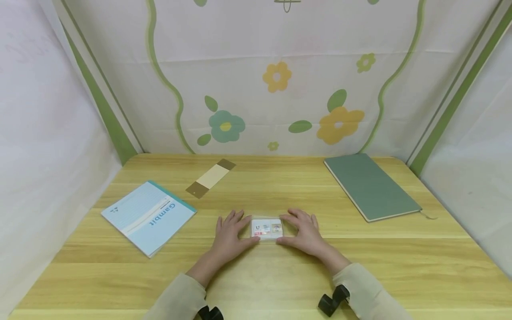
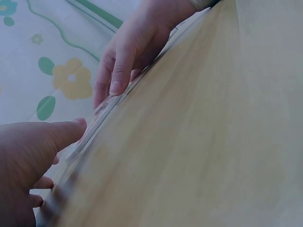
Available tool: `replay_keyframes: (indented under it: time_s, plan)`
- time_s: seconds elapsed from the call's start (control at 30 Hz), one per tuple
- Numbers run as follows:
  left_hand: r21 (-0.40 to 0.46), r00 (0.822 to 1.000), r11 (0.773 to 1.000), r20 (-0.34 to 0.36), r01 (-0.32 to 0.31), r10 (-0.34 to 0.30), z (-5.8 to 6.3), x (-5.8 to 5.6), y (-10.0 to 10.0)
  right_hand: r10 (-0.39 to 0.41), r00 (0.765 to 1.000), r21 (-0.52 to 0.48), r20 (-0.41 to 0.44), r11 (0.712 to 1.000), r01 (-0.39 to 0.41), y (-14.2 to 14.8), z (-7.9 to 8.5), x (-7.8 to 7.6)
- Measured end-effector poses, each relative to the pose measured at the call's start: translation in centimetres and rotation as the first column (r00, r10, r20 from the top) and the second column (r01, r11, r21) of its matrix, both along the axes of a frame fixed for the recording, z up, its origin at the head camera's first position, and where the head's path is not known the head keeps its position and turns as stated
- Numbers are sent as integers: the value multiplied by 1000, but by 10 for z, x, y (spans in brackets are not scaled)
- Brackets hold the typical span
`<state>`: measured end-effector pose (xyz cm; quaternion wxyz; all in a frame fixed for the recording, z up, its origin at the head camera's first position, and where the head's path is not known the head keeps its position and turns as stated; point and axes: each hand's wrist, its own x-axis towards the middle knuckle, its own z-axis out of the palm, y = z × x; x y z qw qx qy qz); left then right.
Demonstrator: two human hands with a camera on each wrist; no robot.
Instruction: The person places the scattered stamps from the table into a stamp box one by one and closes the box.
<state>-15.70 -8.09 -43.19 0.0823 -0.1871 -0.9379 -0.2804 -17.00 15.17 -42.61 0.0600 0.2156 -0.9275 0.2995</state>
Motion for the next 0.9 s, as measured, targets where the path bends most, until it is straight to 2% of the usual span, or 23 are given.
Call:
replay_keyframes:
  time_s: [0.37, 0.9]
  plan:
    - [-18, 1000, 1000, 16, 7, -7, 3, 3, -3, -9, 1000, 15, 3, 1000, 9, -2, 0, 1]
    - [-46, 1000, 999, 14, -16, 16, 3, 4, -2, -6, 1000, 46, 8, 999, 6, -4, 1, 0]
